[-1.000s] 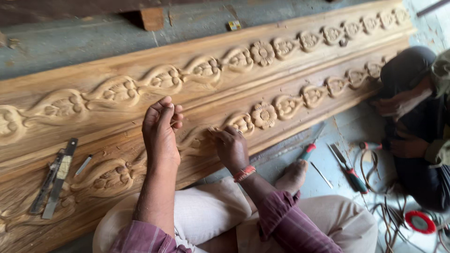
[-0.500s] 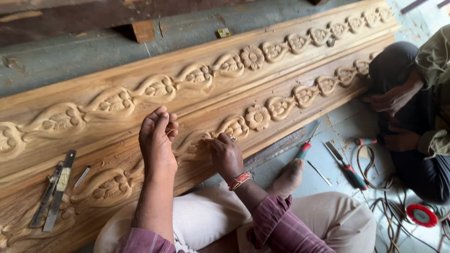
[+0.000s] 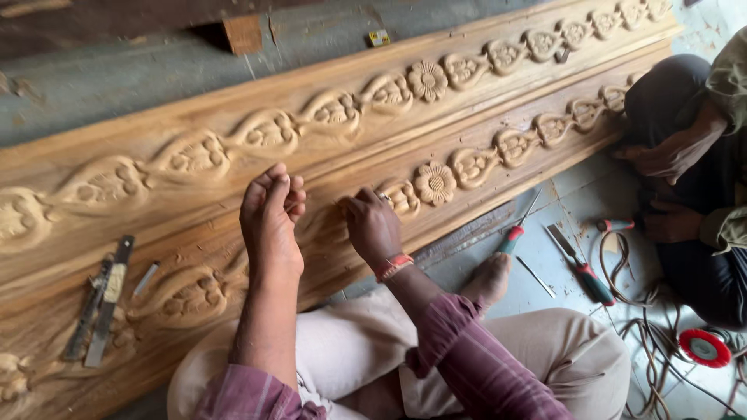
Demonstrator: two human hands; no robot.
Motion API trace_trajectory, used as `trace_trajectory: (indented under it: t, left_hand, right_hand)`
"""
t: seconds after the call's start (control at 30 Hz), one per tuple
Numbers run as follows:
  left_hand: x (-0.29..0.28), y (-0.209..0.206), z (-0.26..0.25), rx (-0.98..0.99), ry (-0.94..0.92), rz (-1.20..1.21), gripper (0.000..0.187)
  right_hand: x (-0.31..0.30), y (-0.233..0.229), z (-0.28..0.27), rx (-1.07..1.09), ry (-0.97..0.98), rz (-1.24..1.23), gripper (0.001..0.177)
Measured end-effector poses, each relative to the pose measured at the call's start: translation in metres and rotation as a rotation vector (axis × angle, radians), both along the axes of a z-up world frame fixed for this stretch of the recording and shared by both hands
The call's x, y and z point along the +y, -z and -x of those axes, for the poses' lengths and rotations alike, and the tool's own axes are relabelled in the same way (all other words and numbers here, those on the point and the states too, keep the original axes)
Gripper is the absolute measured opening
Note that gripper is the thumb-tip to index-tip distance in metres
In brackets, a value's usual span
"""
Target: The person sits on the floor and carves intricate floral patterns into a long wooden plank using a chisel and a wooden mallet. They repeatedly position the chisel and strike it to shape the wood, occasionally switching tools or adjusting their grip.
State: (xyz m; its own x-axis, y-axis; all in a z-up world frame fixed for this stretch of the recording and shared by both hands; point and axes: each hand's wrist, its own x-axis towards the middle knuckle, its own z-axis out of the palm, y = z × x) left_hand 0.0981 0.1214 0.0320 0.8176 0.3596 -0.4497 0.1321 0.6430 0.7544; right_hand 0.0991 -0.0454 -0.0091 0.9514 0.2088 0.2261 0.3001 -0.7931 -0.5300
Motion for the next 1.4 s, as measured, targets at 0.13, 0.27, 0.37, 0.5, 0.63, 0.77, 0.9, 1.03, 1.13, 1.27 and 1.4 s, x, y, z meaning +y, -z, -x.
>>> trace_trajectory:
  t: [0.13, 0.27, 0.37, 0.5, 0.63, 0.77, 0.9, 1.03, 1.13, 1.27, 1.4]
  left_hand:
    - [0.008, -0.007, -0.009, 0.007, -0.048, 0.011, 0.017]
    - [0.000, 0.003, 0.002, -0.042, -0.021, 0.034, 0.016]
    - [0.003, -0.006, -0.008, 0.005, -0.022, 0.038, 0.016]
    - [0.010, -0.002, 0.003, -0.052, -0.064, 0.066, 0.016]
    - [-0.001, -0.004, -0.001, -0.022, -0.023, 0.035, 0.017]
    - [0.010, -0.010, -0.008, -0.039, -0.057, 0.042, 0.017]
    - [0.004, -0.001, 0.003, -0.050, -0.053, 0.068, 0.018]
    - [0.011, -0.008, -0.009, -0.055, -0.058, 0.093, 0.017]
    - [0.011, -0.003, 0.001, -0.147, -0.080, 0.086, 0.016]
    - [0.006, -0.011, -0.004, -0.041, -0.048, 0.075, 0.017]
    - [0.013, -0.005, 0.000, -0.086, -0.088, 0.094, 0.016]
  right_hand:
    - [0.012, -0.013, -0.009, 0.063, 0.080, 0.022, 0.016]
    - [0.015, 0.000, 0.004, -0.104, -0.106, 0.067, 0.023]
    - [0.018, -0.008, -0.009, -0.056, -0.157, 0.169, 0.020]
    - [0.022, -0.003, -0.004, -0.083, -0.071, 0.187, 0.021]
    - [0.011, -0.002, 0.001, -0.096, -0.362, 0.189, 0.020]
    - [0.028, -0.009, -0.011, -0.133, -0.081, 0.138, 0.017]
    - [0.026, -0.007, 0.006, -0.145, -0.321, 0.259, 0.019]
    - [0.032, -0.011, -0.008, -0.073, -0.170, 0.211, 0.024]
    - [0.029, 0.001, 0.002, -0.144, -0.163, 0.171, 0.022]
    - [0.026, 0.005, 0.005, -0.221, -0.323, 0.270, 0.020]
    - [0.030, 0.014, 0.016, -0.096, -0.103, 0.123, 0.016]
